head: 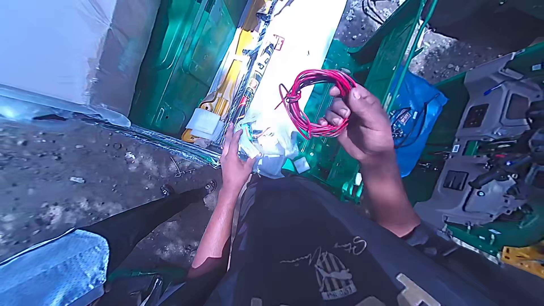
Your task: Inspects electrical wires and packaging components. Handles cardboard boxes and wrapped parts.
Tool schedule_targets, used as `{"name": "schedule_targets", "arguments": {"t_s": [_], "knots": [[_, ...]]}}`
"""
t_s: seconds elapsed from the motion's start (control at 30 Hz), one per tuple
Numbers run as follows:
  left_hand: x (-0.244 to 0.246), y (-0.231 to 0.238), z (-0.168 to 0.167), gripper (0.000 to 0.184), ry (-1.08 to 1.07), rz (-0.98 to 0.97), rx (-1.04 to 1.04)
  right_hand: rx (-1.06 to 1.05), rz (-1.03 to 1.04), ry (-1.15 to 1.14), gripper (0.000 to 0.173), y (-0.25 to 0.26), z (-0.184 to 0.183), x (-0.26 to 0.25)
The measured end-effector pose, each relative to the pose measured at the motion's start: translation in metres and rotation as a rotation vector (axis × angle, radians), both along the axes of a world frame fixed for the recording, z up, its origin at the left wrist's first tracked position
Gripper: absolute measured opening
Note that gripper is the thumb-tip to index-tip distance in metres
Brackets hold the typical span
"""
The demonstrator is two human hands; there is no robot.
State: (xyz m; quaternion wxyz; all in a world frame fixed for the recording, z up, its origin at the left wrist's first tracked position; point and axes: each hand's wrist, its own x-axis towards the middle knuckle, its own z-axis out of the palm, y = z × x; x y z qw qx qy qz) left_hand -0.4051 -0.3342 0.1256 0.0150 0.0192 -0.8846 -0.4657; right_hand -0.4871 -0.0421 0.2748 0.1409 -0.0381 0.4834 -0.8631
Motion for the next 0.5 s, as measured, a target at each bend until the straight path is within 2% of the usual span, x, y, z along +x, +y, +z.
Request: {"name": "schedule_targets", "arguments": {"t_s": [0.13, 0.27, 0.33, 0.37, 0.43, 0.5], "knots": [[0.001, -0.002, 0.002, 0.066, -0.018, -0.032, -0.105, -0.015, -0.095, 0.079, 0.028, 0.023, 0.019, 0.006], [0.007, -0.009, 0.016, 0.064, -0.052, -0.023, -0.215, -0.008, -0.108, -0.096, 0.032, 0.021, -0.007, 0.024], [0.008, -0.012, 0.027, 0.066, -0.013, 0.014, -0.262, -0.021, -0.085, -0.175, 0.035, 0.015, -0.022, 0.033], [0.008, -0.013, 0.032, 0.062, 0.038, 0.038, -0.272, -0.048, -0.067, -0.198, 0.034, 0.013, -0.03, 0.036], [0.008, -0.012, 0.043, 0.042, 0.164, 0.105, -0.203, -0.112, -0.032, -0.229, 0.032, 0.007, -0.042, 0.043], [0.004, -0.001, 0.059, 0.031, 0.192, 0.12, 0.04, -0.172, -0.002, -0.252, 0.03, 0.001, -0.051, 0.049]]}}
